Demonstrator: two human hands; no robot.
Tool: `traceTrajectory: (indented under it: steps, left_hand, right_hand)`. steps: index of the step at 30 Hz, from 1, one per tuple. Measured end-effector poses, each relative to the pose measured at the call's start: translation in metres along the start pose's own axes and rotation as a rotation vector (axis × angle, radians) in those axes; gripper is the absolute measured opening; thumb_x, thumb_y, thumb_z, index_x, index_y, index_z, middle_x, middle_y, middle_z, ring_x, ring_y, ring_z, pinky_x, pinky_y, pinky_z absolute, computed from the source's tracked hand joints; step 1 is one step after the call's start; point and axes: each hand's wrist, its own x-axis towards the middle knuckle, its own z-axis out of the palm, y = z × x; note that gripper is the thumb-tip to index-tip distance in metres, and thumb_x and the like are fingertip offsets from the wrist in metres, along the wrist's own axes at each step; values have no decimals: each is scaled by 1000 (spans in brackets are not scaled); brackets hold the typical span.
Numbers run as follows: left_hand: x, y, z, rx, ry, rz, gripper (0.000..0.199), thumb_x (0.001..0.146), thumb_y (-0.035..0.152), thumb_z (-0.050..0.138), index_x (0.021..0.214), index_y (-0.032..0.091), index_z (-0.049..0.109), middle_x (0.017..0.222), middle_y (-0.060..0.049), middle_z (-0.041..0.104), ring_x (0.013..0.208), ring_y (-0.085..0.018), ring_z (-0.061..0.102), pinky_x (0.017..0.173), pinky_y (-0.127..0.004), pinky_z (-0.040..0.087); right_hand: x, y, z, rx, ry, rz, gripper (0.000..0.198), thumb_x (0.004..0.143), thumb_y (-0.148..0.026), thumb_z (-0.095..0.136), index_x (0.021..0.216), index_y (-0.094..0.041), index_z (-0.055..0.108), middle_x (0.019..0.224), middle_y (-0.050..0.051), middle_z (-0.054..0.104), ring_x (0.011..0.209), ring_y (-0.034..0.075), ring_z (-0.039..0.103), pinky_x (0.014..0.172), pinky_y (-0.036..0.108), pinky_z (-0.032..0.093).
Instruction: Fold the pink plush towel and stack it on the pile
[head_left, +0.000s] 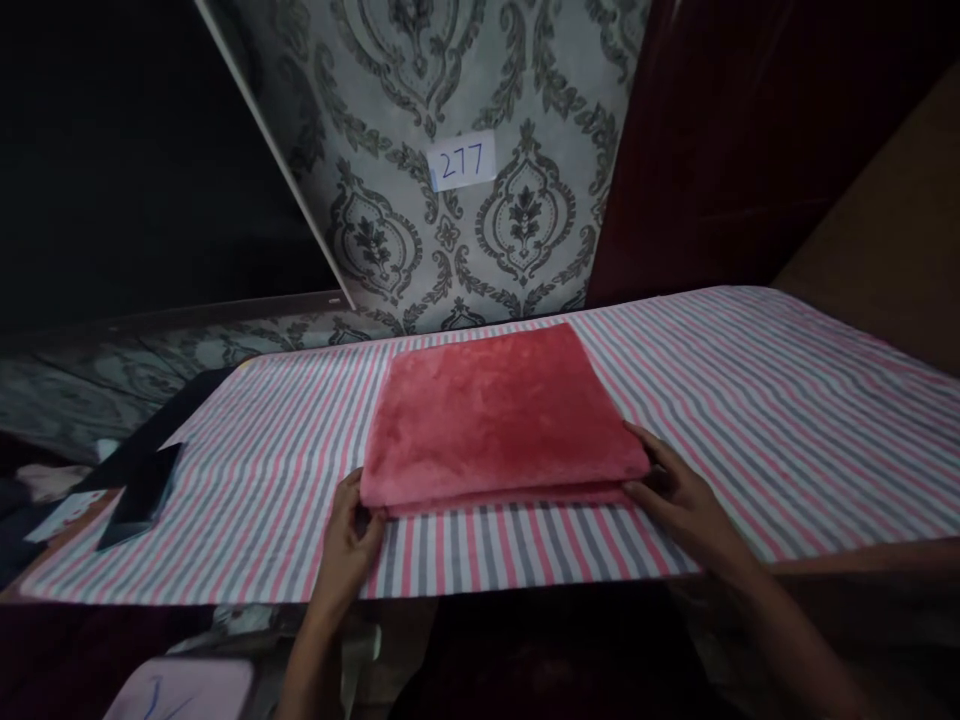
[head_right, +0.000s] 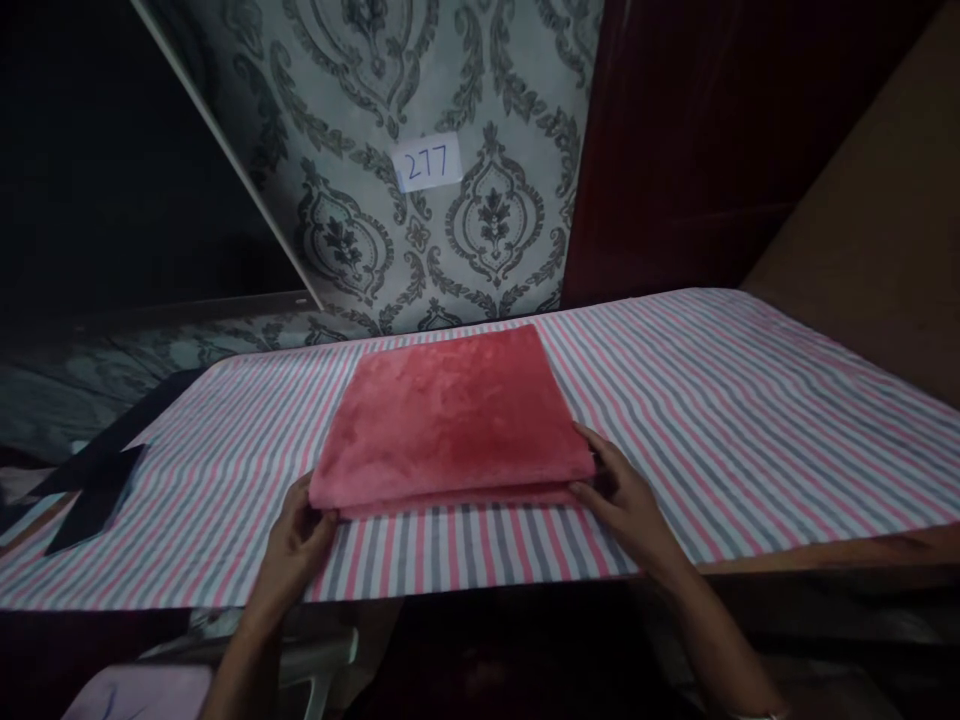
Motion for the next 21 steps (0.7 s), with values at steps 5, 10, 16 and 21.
traceTrajectory:
  steps: [5, 10, 16, 21]
  left_hand:
    - [5, 9, -3, 84, 98, 68, 34, 82, 52, 61, 97, 22, 68, 123, -9, 58, 120, -27, 55, 101, -40, 47]
    - [33, 36, -9, 112, 155, 111, 31, 80, 48, 62, 94, 22, 71, 116, -9, 60, 107, -25, 60, 76, -32, 55]
    - [73, 73, -4, -135, 62, 6, 42, 74, 51, 66, 99, 17, 68, 145, -14, 51, 67, -13, 61, 46, -25, 50]
    - [70, 60, -8, -263, -38, -71, 58, 72, 52, 73, 117, 17, 68, 144, -16, 55, 73, -20, 67, 53, -31, 56]
  right_hand:
    - [0, -4, 2, -174, 106, -158, 47, 91, -40, 58, 136, -27, 58, 129, 9, 66, 115, 27, 63, 96, 39, 52]
    - [27, -23, -4, -102, 261, -213, 21, 92, -41, 57, 93, -25, 70, 93, 7, 71, 83, 22, 67, 70, 32, 54]
    - [57, -59, -9, -69, 126, -230, 36, 93, -49, 54, 118, -27, 67, 108, 8, 71, 74, 19, 64, 61, 30, 52]
    - [28, -36, -10, -302, -115, -360, 57, 89, -51, 63, 141, -31, 54, 134, 10, 65, 114, 31, 63, 93, 46, 53]
